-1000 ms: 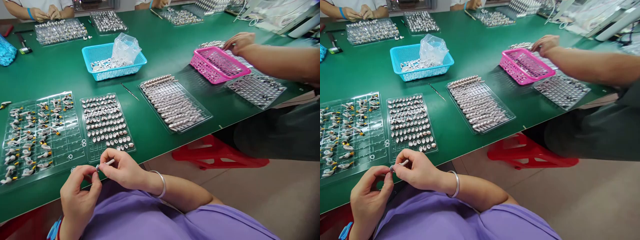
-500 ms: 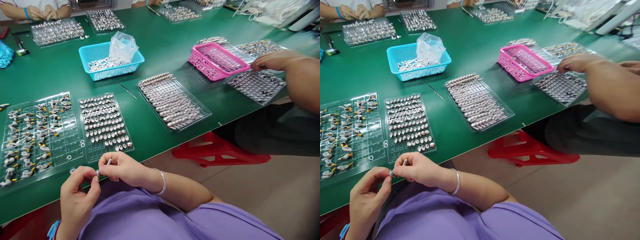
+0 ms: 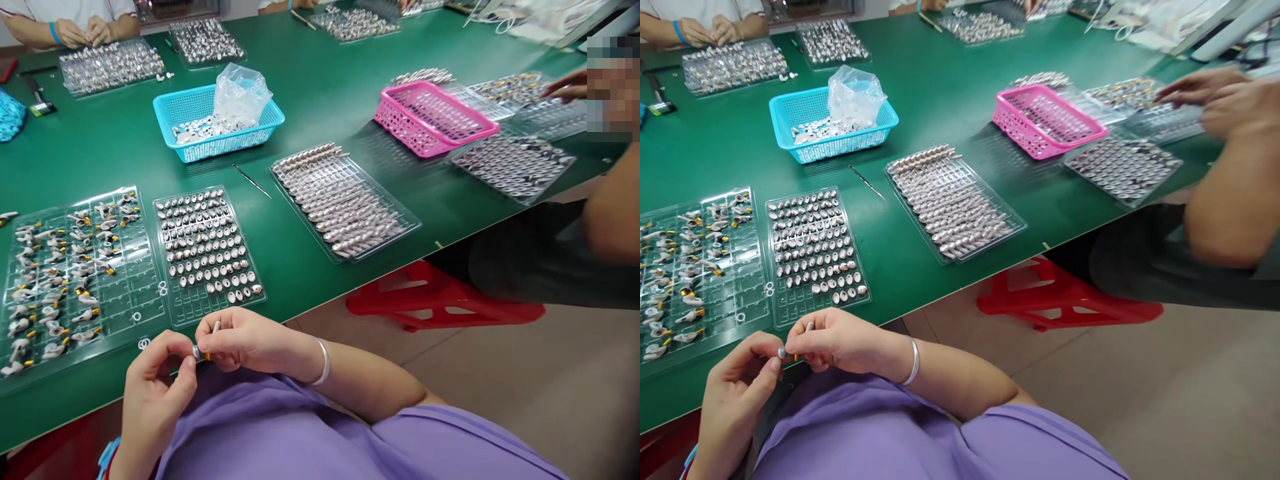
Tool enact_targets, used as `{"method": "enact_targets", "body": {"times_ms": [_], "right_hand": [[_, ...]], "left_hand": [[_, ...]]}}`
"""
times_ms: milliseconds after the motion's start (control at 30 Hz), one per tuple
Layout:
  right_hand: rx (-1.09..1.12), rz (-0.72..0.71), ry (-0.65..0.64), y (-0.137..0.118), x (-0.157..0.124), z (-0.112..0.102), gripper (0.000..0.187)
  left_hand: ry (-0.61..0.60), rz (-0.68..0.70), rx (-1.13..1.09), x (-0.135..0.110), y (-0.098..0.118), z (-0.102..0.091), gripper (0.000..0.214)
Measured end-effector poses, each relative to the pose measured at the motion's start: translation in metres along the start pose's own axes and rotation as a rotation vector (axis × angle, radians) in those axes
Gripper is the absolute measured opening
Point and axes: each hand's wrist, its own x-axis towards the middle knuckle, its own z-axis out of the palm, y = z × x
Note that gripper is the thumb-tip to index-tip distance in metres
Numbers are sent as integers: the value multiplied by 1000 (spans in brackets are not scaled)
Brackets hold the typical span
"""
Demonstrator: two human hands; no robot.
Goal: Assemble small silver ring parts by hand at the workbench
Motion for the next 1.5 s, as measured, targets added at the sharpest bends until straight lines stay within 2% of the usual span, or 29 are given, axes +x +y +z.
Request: {"method": "enact_targets", "body": {"times_ms": [133,333,533,633,767,900,1167,1333,1500], "right_hand": [[40,9,-17,1,1,-2,30],[42,-51,57,5,2,0,37],[-67,-148,121,10,1,2,39],[-101,-157,127,11,0,1,39],[-149,-162,130,9,-2,2,39],[-182,-160,133,6,-4,3,41],[-204,-110,131,-2,-8,6,46],[-127,-81,93,2,-7,2,43],[-36,-58,70,7,-5,-1,36]], "left_hand": [[40,-41,-1,-2,4,2,9],[169,-102,54,-7,11,10,5],[109,-25,157,-5,5,4,7],[83,22,187,-4,2,1,7],[85,14,197,-4,2,1,8],[-2,38,204,-2,3,-3,7],[-78,-80,66,3,11,-9,10],[-83,-196,3,2,6,-8,14],[-103,-237,-43,3,0,-8,17]]}}
